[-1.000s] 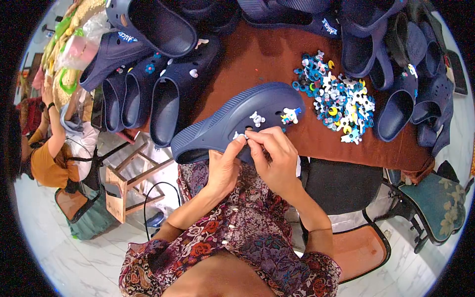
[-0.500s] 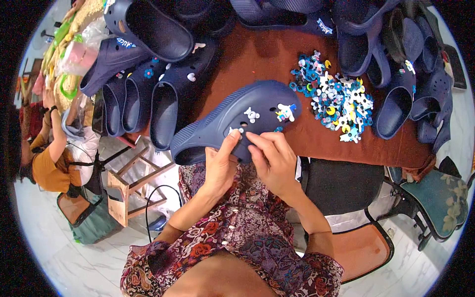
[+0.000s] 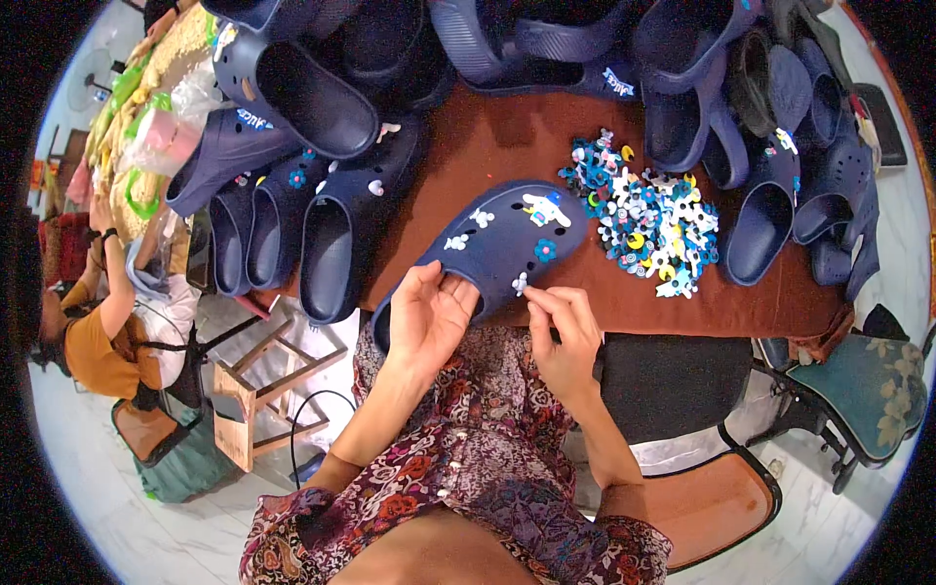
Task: Attaching decorative charms and buttons to rubber clogs.
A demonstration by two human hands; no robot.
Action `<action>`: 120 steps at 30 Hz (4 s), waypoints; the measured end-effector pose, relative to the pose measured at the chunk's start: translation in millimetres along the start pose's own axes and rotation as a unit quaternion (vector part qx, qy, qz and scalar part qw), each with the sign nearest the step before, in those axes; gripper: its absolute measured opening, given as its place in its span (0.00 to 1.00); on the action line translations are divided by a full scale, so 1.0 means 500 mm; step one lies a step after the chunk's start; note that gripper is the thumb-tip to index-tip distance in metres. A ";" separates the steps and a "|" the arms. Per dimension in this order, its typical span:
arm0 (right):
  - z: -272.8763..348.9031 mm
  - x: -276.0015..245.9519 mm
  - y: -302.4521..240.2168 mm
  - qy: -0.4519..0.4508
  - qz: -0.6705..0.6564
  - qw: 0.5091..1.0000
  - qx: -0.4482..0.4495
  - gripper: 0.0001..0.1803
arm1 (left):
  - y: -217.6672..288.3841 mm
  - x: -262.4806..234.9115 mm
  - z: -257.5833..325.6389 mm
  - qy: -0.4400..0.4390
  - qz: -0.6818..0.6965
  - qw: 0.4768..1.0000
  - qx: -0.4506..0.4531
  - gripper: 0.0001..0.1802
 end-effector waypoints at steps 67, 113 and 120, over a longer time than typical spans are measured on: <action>0.089 0.058 -0.021 0.176 -0.338 0.901 0.208 0.31 | -0.028 0.180 0.052 0.033 -0.572 0.711 0.409 0.23; -0.402 -0.448 0.555 0.415 -0.393 0.773 0.273 0.27 | 0.040 0.028 -0.033 0.045 -0.761 0.486 0.427 0.15; -0.440 -0.448 0.673 0.373 -0.493 0.703 0.353 0.33 | 0.036 0.039 -0.035 0.045 -0.759 0.491 0.426 0.15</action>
Point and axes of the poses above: each hand's wrist, its own z-axis away from the middle knuckle, its own x-axis out of the palm, y = z × x, the point moved 7 cm from there along -z, towards the middle knuckle, and after that the axes turned 13 degrees about -x, right-handed, at the moved point
